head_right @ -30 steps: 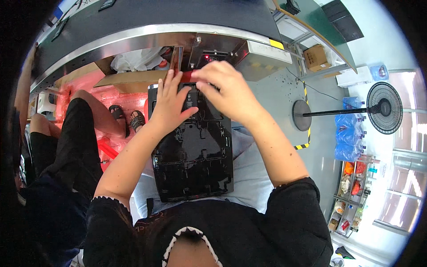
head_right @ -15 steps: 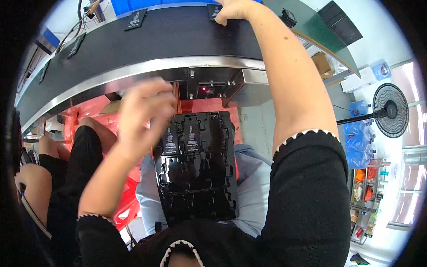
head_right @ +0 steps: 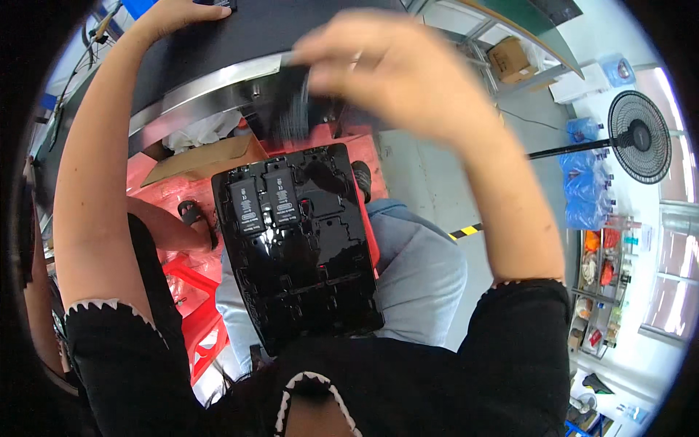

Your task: The person sits on a red stool and repeatedly picks up small black battery modules from a blue bin. They place the modules into a black plastic tray held on their lap, arranging them into a grid pattern. The person continues this repetitive process of picking and placing until the tray is filled.

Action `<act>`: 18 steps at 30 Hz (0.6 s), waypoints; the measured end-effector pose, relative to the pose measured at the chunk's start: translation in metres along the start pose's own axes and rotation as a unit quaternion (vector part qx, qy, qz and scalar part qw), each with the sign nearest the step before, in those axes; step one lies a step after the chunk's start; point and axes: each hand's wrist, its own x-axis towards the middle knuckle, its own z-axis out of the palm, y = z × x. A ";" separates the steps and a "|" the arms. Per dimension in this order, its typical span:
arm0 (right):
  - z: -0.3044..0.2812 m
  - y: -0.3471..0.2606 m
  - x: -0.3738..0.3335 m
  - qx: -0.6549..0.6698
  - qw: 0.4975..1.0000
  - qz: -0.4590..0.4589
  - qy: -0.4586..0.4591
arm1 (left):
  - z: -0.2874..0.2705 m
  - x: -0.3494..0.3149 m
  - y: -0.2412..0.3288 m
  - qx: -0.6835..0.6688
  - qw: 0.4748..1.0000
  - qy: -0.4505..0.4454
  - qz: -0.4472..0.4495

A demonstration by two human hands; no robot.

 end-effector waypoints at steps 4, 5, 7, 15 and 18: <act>0.074 0.070 -0.045 0.016 0.989 0.047 -0.137 | 0.026 -0.007 0.026 0.011 0.994 0.092 0.057; 0.086 0.079 -0.056 0.041 0.982 0.122 -0.138 | 0.032 -0.024 0.041 0.004 0.990 0.110 0.084; 0.112 0.094 -0.068 0.024 0.984 0.139 -0.109 | 0.033 -0.075 0.060 0.005 0.981 0.153 0.117; 0.127 0.080 -0.081 -0.065 0.994 0.034 0.082 | 0.134 -0.275 0.062 -0.061 0.986 -0.072 0.139; 0.107 0.054 -0.071 0.018 0.996 0.038 0.080 | 0.171 -0.312 0.050 -0.044 0.993 -0.089 0.071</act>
